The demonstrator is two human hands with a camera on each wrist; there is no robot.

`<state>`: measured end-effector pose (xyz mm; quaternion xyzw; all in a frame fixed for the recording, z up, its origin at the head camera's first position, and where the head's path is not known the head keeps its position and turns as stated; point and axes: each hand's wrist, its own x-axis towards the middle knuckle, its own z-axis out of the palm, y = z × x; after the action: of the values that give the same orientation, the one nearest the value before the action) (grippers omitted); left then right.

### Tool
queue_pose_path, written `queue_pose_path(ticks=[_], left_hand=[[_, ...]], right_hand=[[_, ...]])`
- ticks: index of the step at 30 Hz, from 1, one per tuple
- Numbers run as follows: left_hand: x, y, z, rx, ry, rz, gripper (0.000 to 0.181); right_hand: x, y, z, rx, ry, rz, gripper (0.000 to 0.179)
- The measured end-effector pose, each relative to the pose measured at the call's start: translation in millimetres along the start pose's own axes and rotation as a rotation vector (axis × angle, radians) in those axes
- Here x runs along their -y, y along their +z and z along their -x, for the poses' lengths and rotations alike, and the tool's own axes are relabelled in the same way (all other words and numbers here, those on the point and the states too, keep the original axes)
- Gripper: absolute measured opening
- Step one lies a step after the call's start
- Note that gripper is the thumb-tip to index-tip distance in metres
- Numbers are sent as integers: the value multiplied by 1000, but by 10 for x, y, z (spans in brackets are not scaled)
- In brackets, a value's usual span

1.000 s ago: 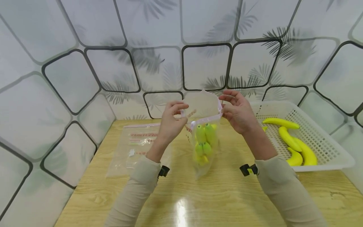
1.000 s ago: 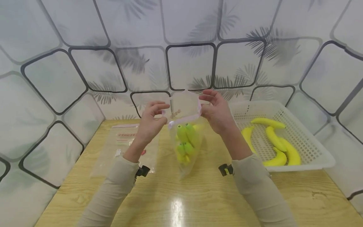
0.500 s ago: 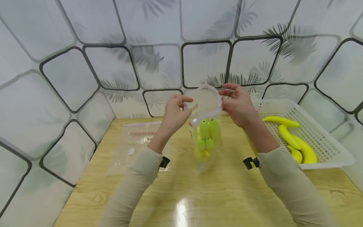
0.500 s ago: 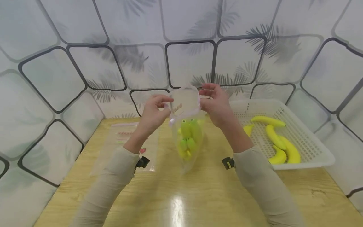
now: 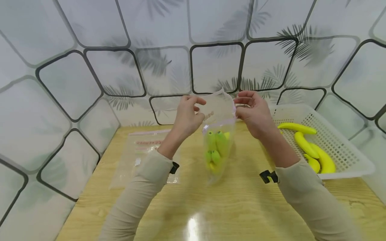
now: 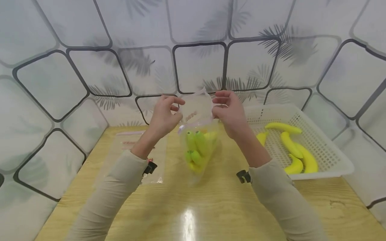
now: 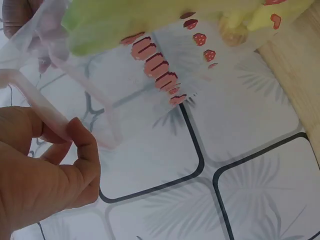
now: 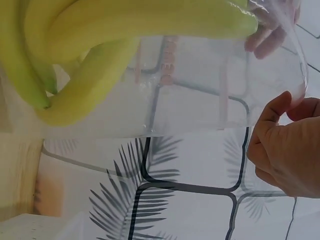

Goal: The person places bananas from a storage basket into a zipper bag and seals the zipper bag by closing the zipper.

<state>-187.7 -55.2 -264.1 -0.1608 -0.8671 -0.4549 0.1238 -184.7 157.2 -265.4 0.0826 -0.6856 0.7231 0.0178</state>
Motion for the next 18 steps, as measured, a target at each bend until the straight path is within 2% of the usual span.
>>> queue_pose_path(ticks=[3, 5, 8, 10, 12, 15, 18], left_hand=[[52, 14, 40, -36, -21, 86, 39], [101, 25, 93, -63, -35, 193, 40], [186, 35, 231, -103, -61, 359, 40], [251, 53, 339, -103, -82, 426, 38], [325, 81, 435, -77, -101, 440, 35], [439, 134, 504, 9, -131, 419, 34], [523, 173, 497, 98, -157, 394, 35]], right_hand=[[-50, 1, 18, -26, 16, -41, 42], [-78, 7, 28, -30, 29, -67, 42], [-111, 21, 39, -41, 34, -100, 43], [-119, 28, 49, -47, 34, -127, 40], [-122, 29, 59, -55, 36, -162, 37], [-140, 27, 76, -64, 28, -189, 32], [-227, 68, 143, -97, -56, -90, 26]])
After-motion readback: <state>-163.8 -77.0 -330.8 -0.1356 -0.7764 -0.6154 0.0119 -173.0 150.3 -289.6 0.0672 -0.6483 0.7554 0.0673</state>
